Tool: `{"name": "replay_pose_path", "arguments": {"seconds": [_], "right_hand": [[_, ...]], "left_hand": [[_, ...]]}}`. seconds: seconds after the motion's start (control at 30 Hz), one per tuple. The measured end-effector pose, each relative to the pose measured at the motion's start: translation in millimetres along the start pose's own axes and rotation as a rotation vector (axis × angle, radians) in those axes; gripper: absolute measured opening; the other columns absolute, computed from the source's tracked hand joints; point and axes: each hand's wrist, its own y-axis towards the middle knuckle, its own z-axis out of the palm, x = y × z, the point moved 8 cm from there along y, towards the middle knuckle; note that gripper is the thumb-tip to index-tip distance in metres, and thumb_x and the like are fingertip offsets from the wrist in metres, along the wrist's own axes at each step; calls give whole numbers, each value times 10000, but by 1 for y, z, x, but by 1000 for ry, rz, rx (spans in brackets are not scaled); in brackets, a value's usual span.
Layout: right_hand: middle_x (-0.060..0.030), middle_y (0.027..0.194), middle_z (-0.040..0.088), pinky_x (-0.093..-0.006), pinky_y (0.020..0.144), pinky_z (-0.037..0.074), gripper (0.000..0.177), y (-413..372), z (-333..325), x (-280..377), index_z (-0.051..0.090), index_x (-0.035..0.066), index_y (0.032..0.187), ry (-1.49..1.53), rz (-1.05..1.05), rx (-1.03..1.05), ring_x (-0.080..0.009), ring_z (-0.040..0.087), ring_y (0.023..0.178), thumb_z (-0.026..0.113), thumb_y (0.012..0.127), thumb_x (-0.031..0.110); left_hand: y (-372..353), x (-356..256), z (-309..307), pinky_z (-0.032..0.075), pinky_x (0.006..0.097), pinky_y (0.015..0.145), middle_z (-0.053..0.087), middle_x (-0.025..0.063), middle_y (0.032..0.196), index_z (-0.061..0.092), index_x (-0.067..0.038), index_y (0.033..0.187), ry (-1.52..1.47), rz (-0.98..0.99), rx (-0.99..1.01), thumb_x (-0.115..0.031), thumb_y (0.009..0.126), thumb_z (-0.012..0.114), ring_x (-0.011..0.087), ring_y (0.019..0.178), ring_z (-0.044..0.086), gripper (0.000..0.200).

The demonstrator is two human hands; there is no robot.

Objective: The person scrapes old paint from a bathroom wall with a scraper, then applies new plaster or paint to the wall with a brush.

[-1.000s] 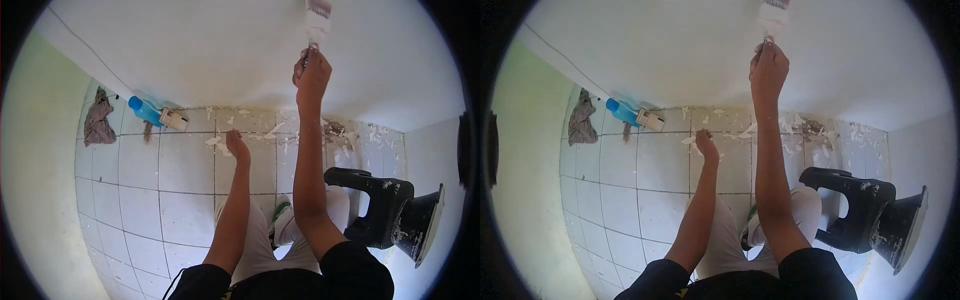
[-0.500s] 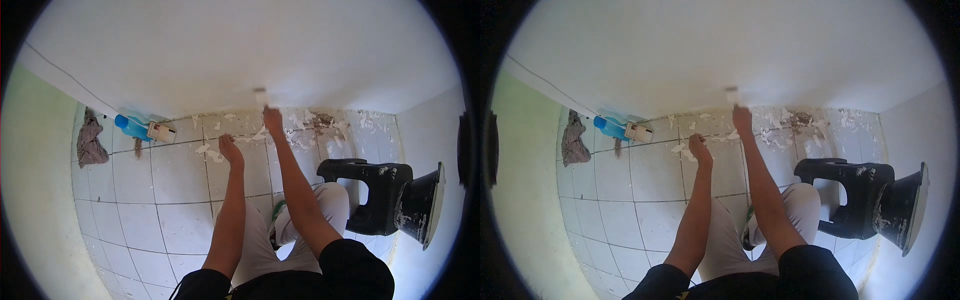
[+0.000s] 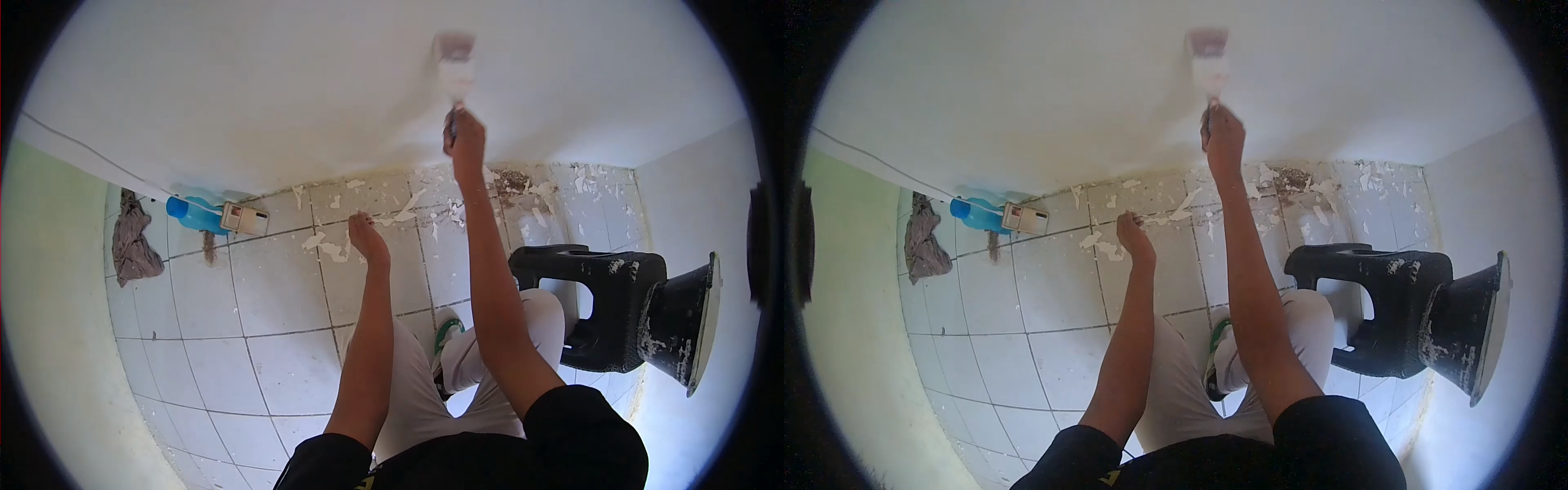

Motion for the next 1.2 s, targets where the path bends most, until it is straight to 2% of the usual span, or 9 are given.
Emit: {"name": "replay_pose_path", "arguments": {"seconds": [0.2, 0.27, 0.4, 0.47, 0.63, 0.8, 0.9, 1.03, 1.2], "right_hand": [[-86, 569, 549, -384, 507, 454, 463, -14, -71, -222, 587, 4, 727, -701, -137, 59, -220, 559, 489, 412, 1001, 334], [-107, 609, 588, -403, 548, 507, 349, -47, -91, -244, 629, 10, 855, -629, 636, 47, -242, 604, 530, 469, 972, 298], [-106, 626, 599, -391, 537, 526, 307, -42, -109, -216, 634, 15, 934, -534, 683, -113, -244, 609, 517, 503, 951, 293], [-108, 645, 615, -369, 492, 514, 288, 5, -101, -173, 629, 12, 918, -1072, 156, 56, -228, 605, 486, 504, 946, 270], [-26, 504, 503, -316, 445, 426, 367, 7, -83, 18, 592, 27, 689, -380, 359, -129, -151, 512, 419, 525, 946, 280], [17, 473, 406, -282, 423, 338, 435, 15, -77, 78, 528, 52, 611, -178, -53, -248, -95, 414, 402, 537, 953, 321], [-131, 613, 553, -381, 559, 437, 330, 13, -59, 11, 578, 24, 770, -553, -509, -198, -259, 531, 542, 456, 991, 236], [-227, 878, 634, -475, 743, 500, 457, -5, -83, -137, 641, 27, 963, -720, 142, -117, -406, 620, 847, 366, 1015, 388], [-211, 856, 655, -487, 749, 508, 434, -32, -119, -217, 657, 29, 953, -1036, 230, -77, -384, 647, 854, 382, 1005, 361]], "left_hand": [[-3, 4, 0, 402, 300, 701, 513, 32, 777, 529, -64, 797, -47, -54, -17, -245, 971, 460, 143, 728, 489, 260], [-2, 12, -2, 399, 304, 701, 517, 28, 784, 526, -70, 803, -14, -84, -17, -263, 963, 469, 144, 731, 487, 257], [-5, 15, 4, 381, 304, 683, 520, 15, 781, 531, -88, 816, -41, -56, 17, -290, 952, 483, 140, 734, 486, 248], [-3, 27, 6, 360, 304, 667, 521, 5, 771, 536, -108, 827, -29, -108, -11, -300, 942, 489, 138, 731, 486, 228], [-9, 44, 23, 348, 309, 660, 527, 2, 773, 542, -113, 830, -11, -106, 32, -304, 925, 498, 138, 736, 490, 217], [-16, 61, 40, 354, 315, 659, 550, 12, 792, 549, -100, 843, 60, -106, 73, -306, 918, 498, 145, 744, 502, 225], [-13, 60, 50, 364, 321, 674, 558, 22, 797, 556, -91, 860, 80, -44, 138, -316, 918, 493, 153, 745, 509, 240], [-18, 53, 41, 401, 331, 713, 552, 36, 815, 554, -61, 870, 170, -108, 105, -283, 932, 477, 166, 762, 511, 244], [-28, 38, 35, 409, 312, 696, 537, 32, 803, 553, -48, 847, 181, -185, 40, -263, 942, 481, 161, 746, 504, 246]]}}
